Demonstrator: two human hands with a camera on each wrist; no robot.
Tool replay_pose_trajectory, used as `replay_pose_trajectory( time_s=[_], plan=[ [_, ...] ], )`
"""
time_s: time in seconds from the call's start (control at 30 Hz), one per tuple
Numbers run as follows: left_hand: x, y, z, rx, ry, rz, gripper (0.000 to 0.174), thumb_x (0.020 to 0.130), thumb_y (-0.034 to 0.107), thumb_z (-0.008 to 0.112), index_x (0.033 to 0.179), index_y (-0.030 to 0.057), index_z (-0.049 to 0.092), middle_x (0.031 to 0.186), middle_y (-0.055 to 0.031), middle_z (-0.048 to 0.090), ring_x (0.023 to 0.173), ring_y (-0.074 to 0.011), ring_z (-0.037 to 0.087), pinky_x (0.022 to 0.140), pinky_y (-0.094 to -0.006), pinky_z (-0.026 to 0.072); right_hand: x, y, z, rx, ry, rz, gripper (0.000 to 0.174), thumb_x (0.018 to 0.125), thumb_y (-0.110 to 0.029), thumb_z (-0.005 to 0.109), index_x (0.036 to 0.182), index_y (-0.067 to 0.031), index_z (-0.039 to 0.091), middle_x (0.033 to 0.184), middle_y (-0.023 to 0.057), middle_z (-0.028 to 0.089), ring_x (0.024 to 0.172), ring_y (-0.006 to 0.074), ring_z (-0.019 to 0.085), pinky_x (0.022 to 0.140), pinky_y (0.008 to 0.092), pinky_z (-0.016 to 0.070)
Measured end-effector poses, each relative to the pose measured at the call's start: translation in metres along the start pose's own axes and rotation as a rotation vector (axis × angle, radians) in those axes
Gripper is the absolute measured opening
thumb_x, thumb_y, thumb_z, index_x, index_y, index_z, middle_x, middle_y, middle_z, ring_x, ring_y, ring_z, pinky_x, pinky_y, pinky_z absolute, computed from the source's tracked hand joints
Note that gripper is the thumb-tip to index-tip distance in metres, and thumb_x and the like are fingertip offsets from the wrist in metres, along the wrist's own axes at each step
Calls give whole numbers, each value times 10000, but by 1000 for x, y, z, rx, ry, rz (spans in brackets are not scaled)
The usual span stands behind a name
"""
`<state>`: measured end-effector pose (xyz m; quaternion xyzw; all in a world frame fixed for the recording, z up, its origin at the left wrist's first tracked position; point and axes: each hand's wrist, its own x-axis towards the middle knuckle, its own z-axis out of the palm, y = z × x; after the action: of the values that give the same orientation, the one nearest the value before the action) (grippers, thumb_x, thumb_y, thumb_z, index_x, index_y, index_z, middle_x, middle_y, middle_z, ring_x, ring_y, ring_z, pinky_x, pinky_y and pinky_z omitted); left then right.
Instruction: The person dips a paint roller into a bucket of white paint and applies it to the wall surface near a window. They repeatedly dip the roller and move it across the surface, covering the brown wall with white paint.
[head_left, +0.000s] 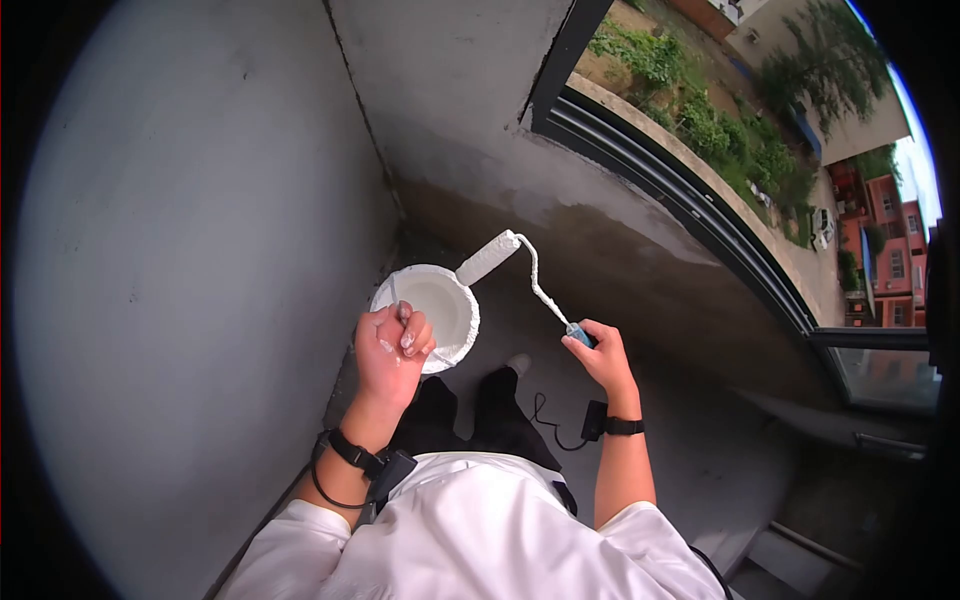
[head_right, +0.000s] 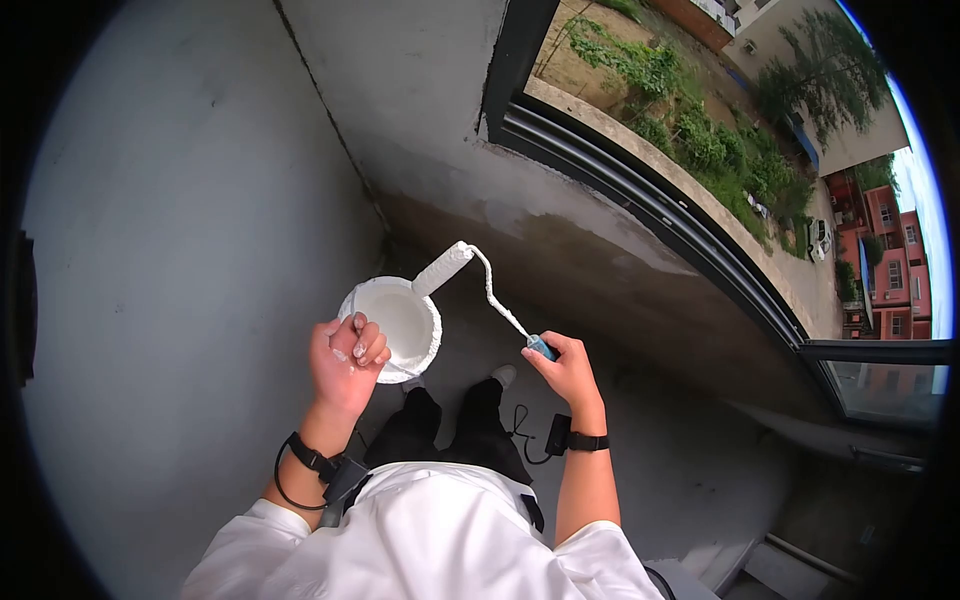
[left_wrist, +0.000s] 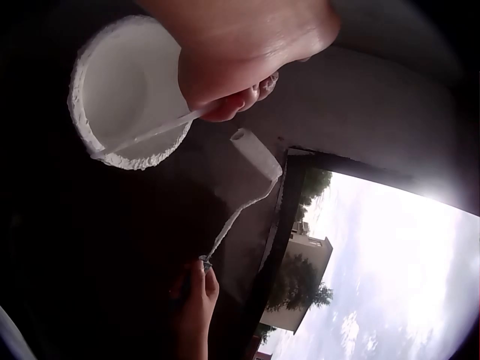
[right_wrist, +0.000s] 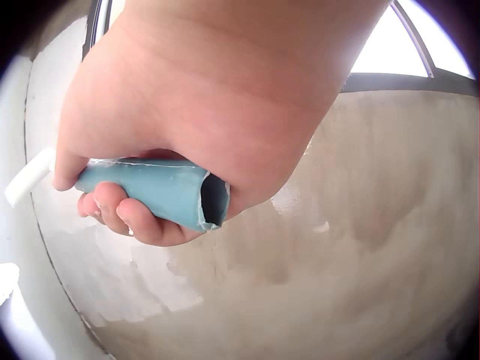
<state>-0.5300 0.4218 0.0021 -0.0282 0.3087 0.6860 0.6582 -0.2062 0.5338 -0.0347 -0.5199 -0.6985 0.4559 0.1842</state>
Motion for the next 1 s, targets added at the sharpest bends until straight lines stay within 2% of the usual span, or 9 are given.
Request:
replay_pose_trajectory(
  time_s=[0.27, 0.3, 0.43, 0.57, 0.67, 0.7, 0.77, 0.93, 1.0],
  plan=[
    [19, -10, -34, 62, 122, 15, 252, 907, 359, 444, 859, 112, 436, 623, 10, 351, 581, -120, 317, 636, -293, 300, 84, 58, 40, 8, 129, -1, 282, 908, -191, 713, 780, 1, 551, 620, 3, 465, 603, 83, 393, 545, 302, 363],
    [23, -10, -41, 55, 127, 19, 258, 910, 364, 443, 860, 111, 439, 623, 11, 350, 582, -121, 318, 639, -295, 301, 98, 70, 53, 12, 130, -7, 282, 908, -191, 713, 780, 1, 551, 620, 3, 465, 603, 83, 393, 545, 302, 363],
    [34, -17, -74, 49, 149, 24, 259, 907, 369, 441, 861, 114, 454, 620, 10, 355, 588, -126, 314, 647, -300, 302, 130, 111, 124, 338, 174, 127, 232, 985, -203, 651, 860, -41, 540, 632, -9, 543, 547, 57, 487, 499, 253, 397],
    [46, -28, -116, 10, 212, 16, 276, 893, 383, 447, 876, 109, 470, 618, 6, 361, 586, -136, 300, 649, -304, 292, 160, 145, 174, 280, 231, 60, 243, 1005, -190, 615, 835, -53, 509, 632, -20, 520, 574, 55, 460, 519, 254, 386],
    [52, -38, -150, -1, 246, 1, 286, 886, 389, 454, 885, 103, 474, 615, 4, 360, 585, -137, 297, 646, -305, 286, 167, 153, 202, 366, 212, 102, 227, 1042, -197, 556, 864, -93, 463, 642, -43, 450, 552, 49, 419, 492, 241, 343],
    [52, -38, -161, 12, 262, 1, 289, 884, 389, 458, 888, 101, 475, 613, 3, 359, 585, -137, 297, 643, -306, 283, 166, 153, 212, 352, 213, 114, 227, 1042, -197, 556, 864, -93, 463, 642, -43, 450, 552, 49, 419, 492, 241, 343],
    [55, -38, -176, 22, 285, 1, 279, 882, 380, 464, 893, 101, 476, 611, 4, 357, 586, -136, 298, 635, -304, 280, 164, 150, 226, 519, 248, 167, 222, 1059, -211, 523, 876, -104, 456, 640, -38, 450, 552, 55, 418, 494, 239, 346],
    [62, -42, -200, 10, 359, 2, 267, 883, 361, 480, 887, 95, 487, 597, 2, 353, 554, -130, 298, 619, -291, 285, 156, 129, 251, 727, 301, 266, 259, 1102, -304, 404, 942, -106, 451, 718, 1, 487, 565, 80, 423, 511, 238, 358],
    [62, -42, -210, 19, 373, -8, 268, 882, 361, 484, 888, 93, 493, 593, 2, 353, 547, -128, 298, 612, -287, 284, 158, 125, 260, 774, 344, 263, 255, 1103, -300, 399, 948, -104, 451, 725, 3, 480, 566, 80, 417, 515, 235, 357]
  ],
)
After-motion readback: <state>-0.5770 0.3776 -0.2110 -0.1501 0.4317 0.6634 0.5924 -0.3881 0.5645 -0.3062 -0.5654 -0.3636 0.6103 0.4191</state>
